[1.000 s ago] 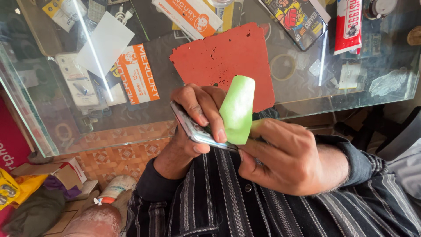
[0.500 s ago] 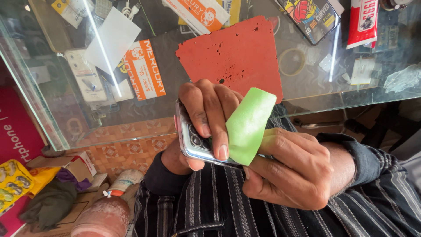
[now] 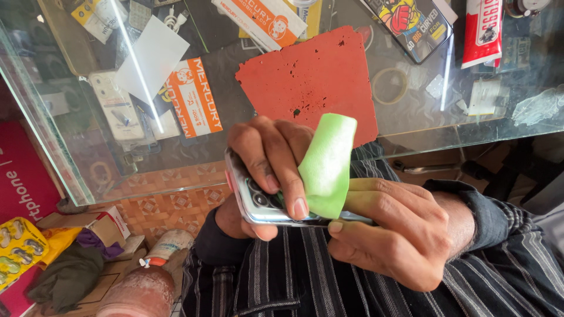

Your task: The person applies glue from a tube onto the back of a disassembled smartphone resting on a red mat, then presses the phone parts together and wipes the device with a green cloth. They handle a small tool, pick up the phone, and press and test the screen with their fingers.

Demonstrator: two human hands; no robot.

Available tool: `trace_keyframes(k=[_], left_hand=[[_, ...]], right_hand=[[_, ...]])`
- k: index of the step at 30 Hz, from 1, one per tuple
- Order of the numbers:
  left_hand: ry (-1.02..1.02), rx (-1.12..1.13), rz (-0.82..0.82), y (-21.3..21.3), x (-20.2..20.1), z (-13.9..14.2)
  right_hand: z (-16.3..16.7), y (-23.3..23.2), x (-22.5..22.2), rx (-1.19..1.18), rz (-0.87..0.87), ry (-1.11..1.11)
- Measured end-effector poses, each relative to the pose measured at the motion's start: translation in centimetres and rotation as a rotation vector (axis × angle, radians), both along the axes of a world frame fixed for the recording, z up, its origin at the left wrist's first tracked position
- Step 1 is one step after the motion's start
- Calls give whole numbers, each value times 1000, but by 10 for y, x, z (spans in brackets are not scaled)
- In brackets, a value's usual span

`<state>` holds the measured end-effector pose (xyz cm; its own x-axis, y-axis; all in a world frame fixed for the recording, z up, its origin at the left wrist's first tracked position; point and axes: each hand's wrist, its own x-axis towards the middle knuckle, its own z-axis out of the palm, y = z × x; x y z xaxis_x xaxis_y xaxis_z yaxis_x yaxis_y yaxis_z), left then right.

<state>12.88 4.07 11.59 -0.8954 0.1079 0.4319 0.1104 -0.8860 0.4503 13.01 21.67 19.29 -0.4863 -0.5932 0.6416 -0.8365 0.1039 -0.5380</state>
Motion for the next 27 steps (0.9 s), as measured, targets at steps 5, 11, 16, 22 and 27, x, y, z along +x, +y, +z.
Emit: trace_keyframes(k=[5, 11, 16, 22, 27], left_hand=[[158, -105, 87, -7, -2, 1], [303, -51, 211, -3, -6, -2], [397, 4, 240, 4, -11, -5], [432, 47, 256, 9, -10, -8], [410, 40, 258, 9, -8, -5]], right_hand=[[-2, 8, -1, 3, 11, 43], [-4, 3, 6, -49, -108, -8], [-3, 1, 5, -84, -98, -46], [-8, 0, 10, -104, -108, -18], [-12, 2, 11, -141, -37, -17]])
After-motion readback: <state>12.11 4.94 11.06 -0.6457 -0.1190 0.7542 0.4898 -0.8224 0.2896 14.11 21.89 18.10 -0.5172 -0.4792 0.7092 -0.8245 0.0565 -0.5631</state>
